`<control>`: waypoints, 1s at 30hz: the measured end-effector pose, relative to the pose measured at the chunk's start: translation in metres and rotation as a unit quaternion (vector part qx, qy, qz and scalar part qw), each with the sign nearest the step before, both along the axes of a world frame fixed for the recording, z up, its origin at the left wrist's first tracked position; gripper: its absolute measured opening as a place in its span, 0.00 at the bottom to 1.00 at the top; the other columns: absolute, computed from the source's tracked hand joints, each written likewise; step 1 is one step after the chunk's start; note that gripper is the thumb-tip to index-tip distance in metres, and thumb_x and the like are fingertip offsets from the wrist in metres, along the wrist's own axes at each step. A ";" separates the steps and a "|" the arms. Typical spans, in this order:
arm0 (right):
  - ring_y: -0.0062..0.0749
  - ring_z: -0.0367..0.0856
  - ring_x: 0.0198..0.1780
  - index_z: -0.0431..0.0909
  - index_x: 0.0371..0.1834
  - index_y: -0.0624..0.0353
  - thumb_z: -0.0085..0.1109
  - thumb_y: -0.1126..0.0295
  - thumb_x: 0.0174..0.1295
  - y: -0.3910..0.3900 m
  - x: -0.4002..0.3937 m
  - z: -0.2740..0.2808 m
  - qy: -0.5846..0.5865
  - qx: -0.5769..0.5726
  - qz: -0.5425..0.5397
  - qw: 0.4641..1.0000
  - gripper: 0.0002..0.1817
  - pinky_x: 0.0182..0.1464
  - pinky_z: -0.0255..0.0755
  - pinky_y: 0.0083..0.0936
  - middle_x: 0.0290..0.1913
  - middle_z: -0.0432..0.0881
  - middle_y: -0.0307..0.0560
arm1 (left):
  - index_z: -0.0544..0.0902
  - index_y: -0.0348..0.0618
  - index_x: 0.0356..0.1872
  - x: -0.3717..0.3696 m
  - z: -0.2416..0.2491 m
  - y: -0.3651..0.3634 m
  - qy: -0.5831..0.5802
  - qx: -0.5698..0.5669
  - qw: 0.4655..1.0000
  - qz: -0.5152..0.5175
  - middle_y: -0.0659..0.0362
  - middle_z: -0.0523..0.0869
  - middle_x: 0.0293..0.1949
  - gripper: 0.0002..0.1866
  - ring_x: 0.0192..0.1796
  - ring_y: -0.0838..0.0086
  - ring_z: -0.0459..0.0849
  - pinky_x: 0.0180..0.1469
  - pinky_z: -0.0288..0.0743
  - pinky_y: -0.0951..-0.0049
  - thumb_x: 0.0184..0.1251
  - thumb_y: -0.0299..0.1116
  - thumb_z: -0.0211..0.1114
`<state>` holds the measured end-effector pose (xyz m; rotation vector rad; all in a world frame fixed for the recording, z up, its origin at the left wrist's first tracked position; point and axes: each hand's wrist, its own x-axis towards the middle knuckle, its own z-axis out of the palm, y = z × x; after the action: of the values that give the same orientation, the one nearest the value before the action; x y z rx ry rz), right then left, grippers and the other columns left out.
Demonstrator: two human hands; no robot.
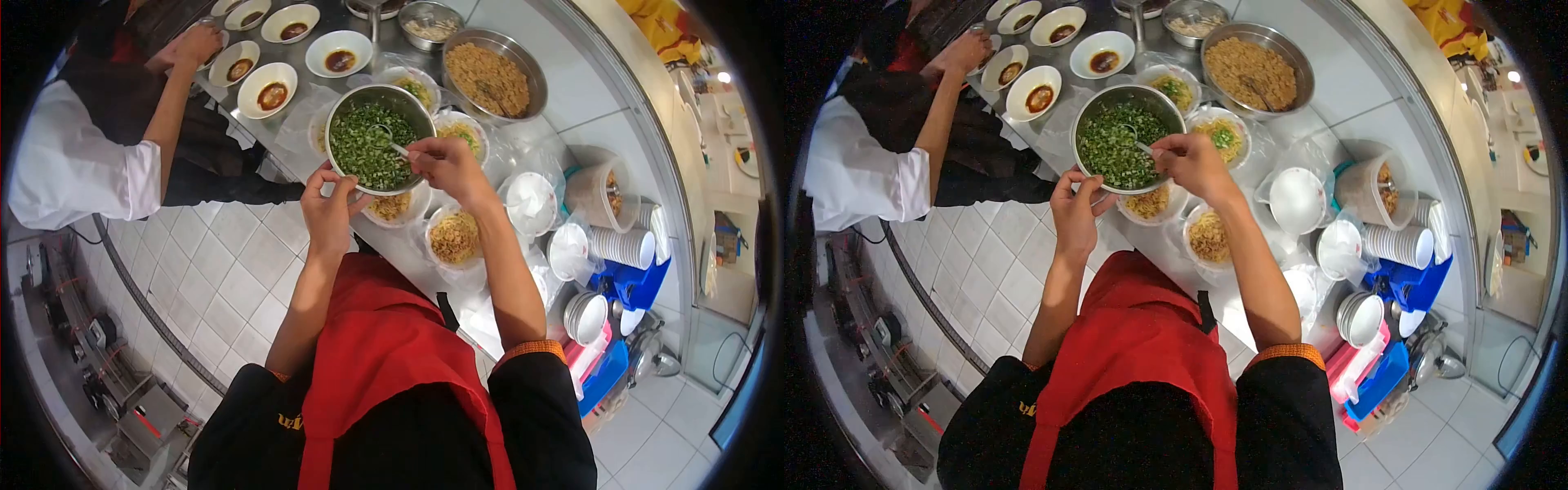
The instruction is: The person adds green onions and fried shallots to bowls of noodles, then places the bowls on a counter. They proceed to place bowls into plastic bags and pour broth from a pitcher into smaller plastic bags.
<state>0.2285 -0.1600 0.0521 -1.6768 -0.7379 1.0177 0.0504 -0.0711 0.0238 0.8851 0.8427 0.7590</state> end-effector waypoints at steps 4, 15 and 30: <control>0.11 0.67 0.22 0.80 0.44 0.65 0.58 0.72 0.62 -0.057 0.010 0.014 0.057 -0.009 -0.033 0.998 0.10 0.22 0.58 0.11 0.28 0.78 0.35 | 0.72 0.41 0.31 -0.003 -0.006 -0.009 0.018 -0.018 0.999 -0.032 0.59 0.80 0.41 0.04 0.37 0.72 0.84 0.36 0.85 0.73 0.63 0.23 0.59; 0.25 0.78 0.27 0.82 0.34 0.67 0.62 0.82 0.52 -0.191 -0.034 -0.066 -0.198 -0.041 -0.182 0.962 0.06 0.32 0.71 0.23 0.28 0.82 0.48 | 0.73 0.41 0.30 -0.020 -0.001 0.031 -0.004 0.047 0.997 0.057 0.58 0.81 0.35 0.05 0.34 0.70 0.83 0.37 0.84 0.66 0.61 0.21 0.60; 0.54 0.79 0.36 0.77 0.31 0.72 0.57 0.84 0.46 -0.059 -0.045 -0.015 -0.508 0.077 -0.098 0.852 0.08 0.40 0.73 0.41 0.32 0.78 0.60 | 0.72 0.36 0.27 -0.012 0.007 -0.056 0.032 0.056 0.998 0.016 0.57 0.66 0.60 0.07 0.45 0.67 0.82 0.39 0.87 0.66 0.59 0.19 0.62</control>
<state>0.1830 -0.2192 0.0369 -2.0471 -1.2296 -0.1707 0.0386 -0.1267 0.0304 1.0013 0.8788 0.8166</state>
